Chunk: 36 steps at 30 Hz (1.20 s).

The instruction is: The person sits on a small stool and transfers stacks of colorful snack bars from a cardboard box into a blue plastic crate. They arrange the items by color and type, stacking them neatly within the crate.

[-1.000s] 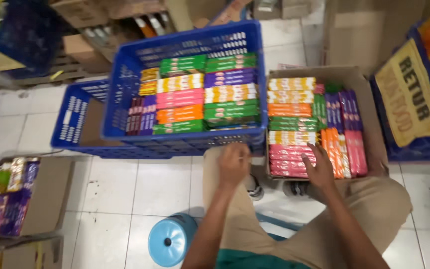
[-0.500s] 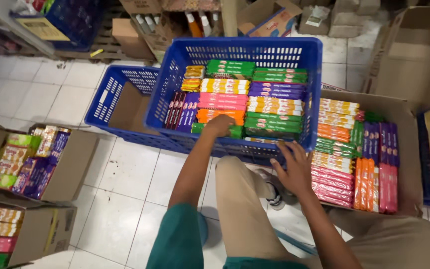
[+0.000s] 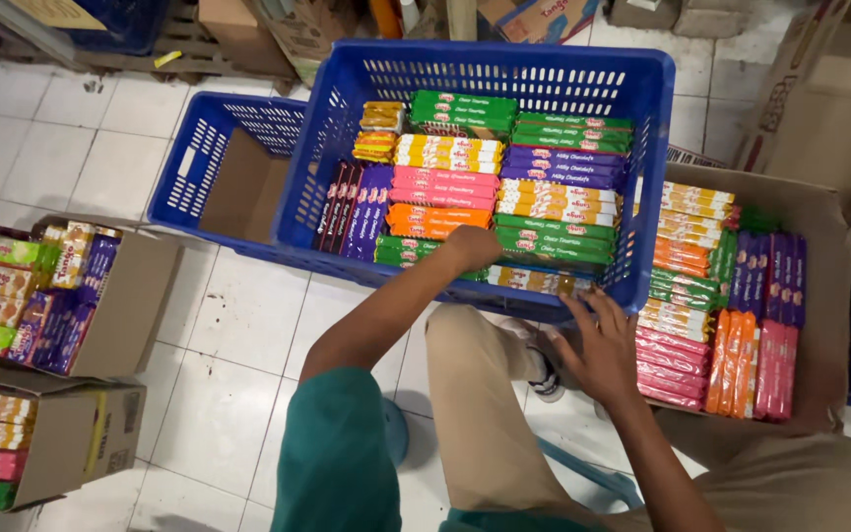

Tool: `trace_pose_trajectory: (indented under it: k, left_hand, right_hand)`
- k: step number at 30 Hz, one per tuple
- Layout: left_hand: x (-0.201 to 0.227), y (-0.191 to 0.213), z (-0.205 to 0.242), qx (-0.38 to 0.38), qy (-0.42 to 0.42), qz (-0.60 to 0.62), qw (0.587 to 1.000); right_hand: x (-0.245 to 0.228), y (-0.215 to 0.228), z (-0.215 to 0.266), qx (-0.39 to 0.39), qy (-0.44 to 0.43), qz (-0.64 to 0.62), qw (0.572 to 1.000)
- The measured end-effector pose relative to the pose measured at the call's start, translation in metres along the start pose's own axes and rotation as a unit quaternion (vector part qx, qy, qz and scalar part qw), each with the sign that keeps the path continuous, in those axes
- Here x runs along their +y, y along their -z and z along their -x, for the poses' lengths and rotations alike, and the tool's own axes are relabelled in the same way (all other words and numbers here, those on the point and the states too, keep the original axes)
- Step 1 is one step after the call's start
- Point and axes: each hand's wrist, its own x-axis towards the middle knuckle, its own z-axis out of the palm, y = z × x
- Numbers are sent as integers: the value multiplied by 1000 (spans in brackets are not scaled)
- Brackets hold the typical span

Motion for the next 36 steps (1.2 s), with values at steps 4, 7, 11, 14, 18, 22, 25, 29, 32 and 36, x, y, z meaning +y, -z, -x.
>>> trace_pose_trajectory:
  k: [4, 7, 11, 14, 18, 22, 25, 29, 32, 36]
  left_hand:
    - [8, 26, 33, 31, 23, 66, 997]
    - [1, 69, 65, 71, 44, 128, 988]
    - [-3, 115, 113, 155, 46, 208, 965]
    - [-24, 85, 116, 264, 81, 303, 912]
    - [-27, 74, 131, 402, 83, 355, 840]
    - [28, 124, 154, 469, 85, 416, 775]
    - [55, 166, 156, 514, 30, 431, 741]
    - [96, 229, 154, 541, -39, 429, 722]
    - [134, 275, 154, 543, -103, 446, 704]
    - [183, 298, 117, 526, -189, 521, 645]
  right_hand:
    - [-3, 7, 2, -4, 6, -4, 1000]
    - [-1, 6, 0, 6, 14, 1, 1000]
    - [-1, 7, 0, -5, 11, -8, 1000]
    - [2, 3, 1, 7, 18, -14, 1000]
    - [5, 1, 1, 9, 21, -12, 1000]
    - [10, -2, 1, 1, 22, -23, 999]
    - [10, 2, -5, -23, 5, -76, 997]
    - [1, 34, -23, -8, -61, -280, 958]
    - [-3, 77, -44, 39, -72, -410, 908]
    - [19, 132, -75, 85, -17, -481, 872]
